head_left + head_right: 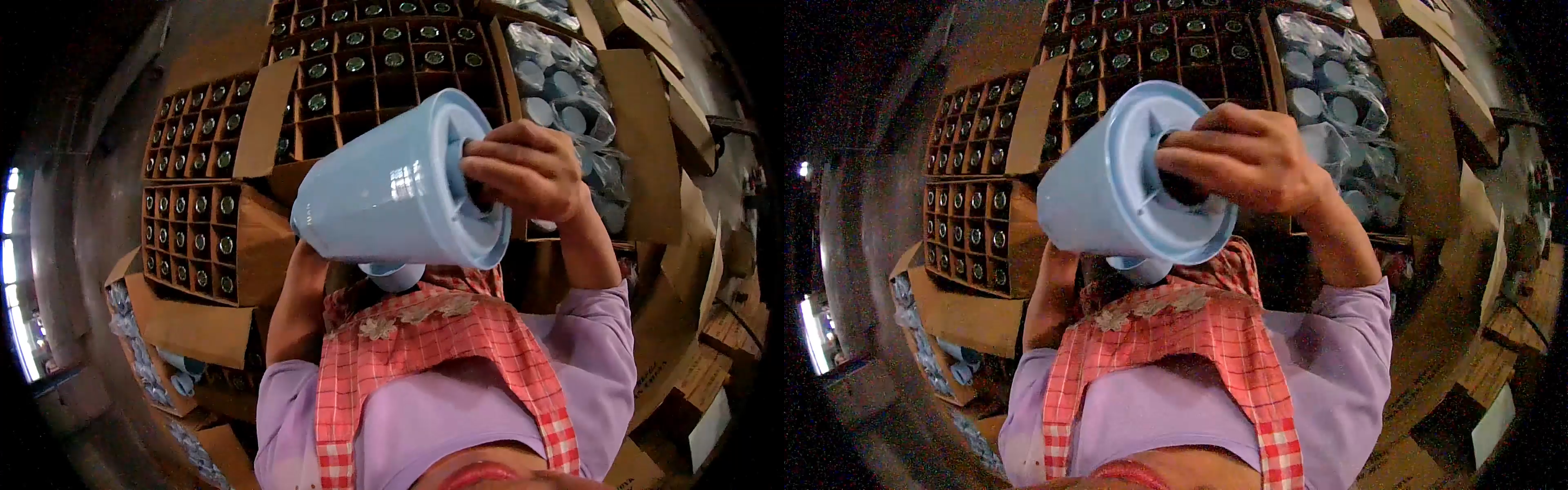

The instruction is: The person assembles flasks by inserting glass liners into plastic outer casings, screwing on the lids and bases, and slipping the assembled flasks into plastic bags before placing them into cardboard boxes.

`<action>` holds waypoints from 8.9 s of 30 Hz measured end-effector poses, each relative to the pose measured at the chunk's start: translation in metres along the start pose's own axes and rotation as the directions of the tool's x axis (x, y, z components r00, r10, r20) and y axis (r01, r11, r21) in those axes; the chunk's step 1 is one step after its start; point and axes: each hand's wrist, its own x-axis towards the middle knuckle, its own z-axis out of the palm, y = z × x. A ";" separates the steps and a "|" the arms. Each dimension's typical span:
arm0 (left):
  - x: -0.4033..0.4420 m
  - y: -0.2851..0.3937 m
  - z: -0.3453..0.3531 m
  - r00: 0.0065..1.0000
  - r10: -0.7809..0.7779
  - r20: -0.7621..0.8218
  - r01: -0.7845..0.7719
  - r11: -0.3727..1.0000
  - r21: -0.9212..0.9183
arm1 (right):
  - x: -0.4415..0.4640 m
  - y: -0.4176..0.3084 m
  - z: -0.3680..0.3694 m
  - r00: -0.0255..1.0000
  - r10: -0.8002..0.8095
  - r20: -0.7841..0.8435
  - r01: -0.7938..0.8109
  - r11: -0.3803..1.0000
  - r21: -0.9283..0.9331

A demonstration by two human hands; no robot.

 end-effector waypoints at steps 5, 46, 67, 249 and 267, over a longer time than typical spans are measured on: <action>0.002 0.000 0.003 1.000 0.024 -0.013 -0.023 0.999 0.026 | 0.004 -0.002 0.003 0.981 -0.159 -0.113 0.165 0.985 0.044; -0.060 0.034 0.088 0.941 0.338 0.027 -0.191 0.462 0.866 | -0.014 0.017 0.103 0.849 0.528 -0.025 -0.464 0.766 0.446; 0.068 0.065 -0.008 0.990 -0.067 0.126 -0.020 0.809 0.587 | -0.162 0.131 0.195 0.240 0.867 0.436 0.014 -0.452 0.892; 0.282 -0.359 0.326 0.532 -0.792 0.299 0.276 0.496 0.823 | -0.494 0.353 -0.007 -0.100 0.978 -0.184 -0.565 -0.208 -0.798; 0.242 -0.183 0.275 0.726 -0.517 0.454 0.640 0.749 -0.171 | -0.119 0.051 0.022 0.721 0.543 0.430 -0.434 -0.129 0.892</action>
